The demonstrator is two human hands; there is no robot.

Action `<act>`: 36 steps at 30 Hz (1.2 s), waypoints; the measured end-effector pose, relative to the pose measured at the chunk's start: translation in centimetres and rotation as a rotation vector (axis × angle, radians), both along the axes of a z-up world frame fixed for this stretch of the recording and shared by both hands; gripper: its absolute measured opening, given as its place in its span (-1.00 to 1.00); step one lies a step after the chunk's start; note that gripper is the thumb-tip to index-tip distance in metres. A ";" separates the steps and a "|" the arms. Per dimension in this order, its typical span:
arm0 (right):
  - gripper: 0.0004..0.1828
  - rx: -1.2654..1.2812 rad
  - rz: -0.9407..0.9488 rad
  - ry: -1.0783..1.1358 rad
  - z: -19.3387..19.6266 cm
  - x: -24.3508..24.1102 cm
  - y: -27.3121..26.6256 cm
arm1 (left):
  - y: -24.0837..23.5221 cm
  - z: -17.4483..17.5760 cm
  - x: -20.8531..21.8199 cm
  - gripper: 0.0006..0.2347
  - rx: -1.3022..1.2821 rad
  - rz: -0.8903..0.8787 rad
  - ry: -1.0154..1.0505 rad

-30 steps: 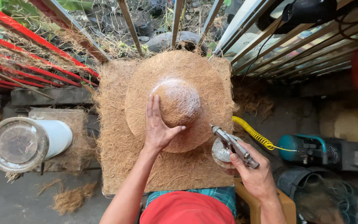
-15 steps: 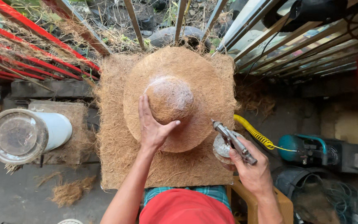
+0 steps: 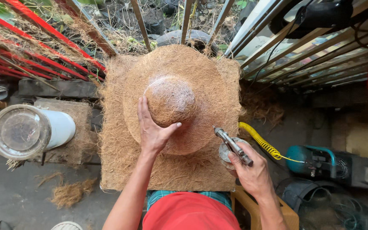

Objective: The person sprays a straw hat with a spray gun, then uses a hair dryer to dry and shape the hat. The person rotates the hat while spraying and drying to cover different areas.

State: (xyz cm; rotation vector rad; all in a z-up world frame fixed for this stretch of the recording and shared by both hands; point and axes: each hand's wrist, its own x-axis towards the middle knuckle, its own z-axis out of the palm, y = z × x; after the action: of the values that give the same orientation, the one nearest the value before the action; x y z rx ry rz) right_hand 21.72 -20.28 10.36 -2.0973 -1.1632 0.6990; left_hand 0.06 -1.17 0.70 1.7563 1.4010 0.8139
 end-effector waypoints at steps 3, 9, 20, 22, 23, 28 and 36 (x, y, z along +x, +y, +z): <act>-0.57 -0.003 -0.034 0.025 0.2 0.9 0.4 | -0.5 0.4 0.3 0.08 0.037 -0.008 -0.027; -0.57 0.036 0.019 0.016 0.4 2.9 0.9 | -1.5 0.4 0.5 0.10 0.125 0.000 0.004; -0.57 -0.013 0.163 0.061 -0.7 5.1 0.1 | -2.2 1.9 2.0 0.09 -0.057 0.152 0.071; -0.57 -0.041 0.151 0.070 -1.1 5.3 -0.1 | -2.3 2.2 2.6 0.10 -0.142 0.210 0.116; -0.55 -0.022 0.162 0.016 -1.8 5.5 -0.3 | -2.4 2.3 2.8 0.09 -0.170 0.234 0.077; -0.54 0.055 0.259 -0.059 -2.3 5.2 -0.6 | -2.6 2.3 4.1 0.06 -0.221 0.301 0.023; -0.58 -0.006 0.337 0.069 -1.8 4.7 -0.9 | -2.7 1.5 4.4 0.06 -0.165 0.320 0.016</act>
State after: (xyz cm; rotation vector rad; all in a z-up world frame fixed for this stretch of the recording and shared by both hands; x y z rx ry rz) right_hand 26.44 -21.18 8.55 -1.8836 -1.4936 0.9205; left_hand 4.49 -3.86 2.15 1.4378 1.7362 0.8238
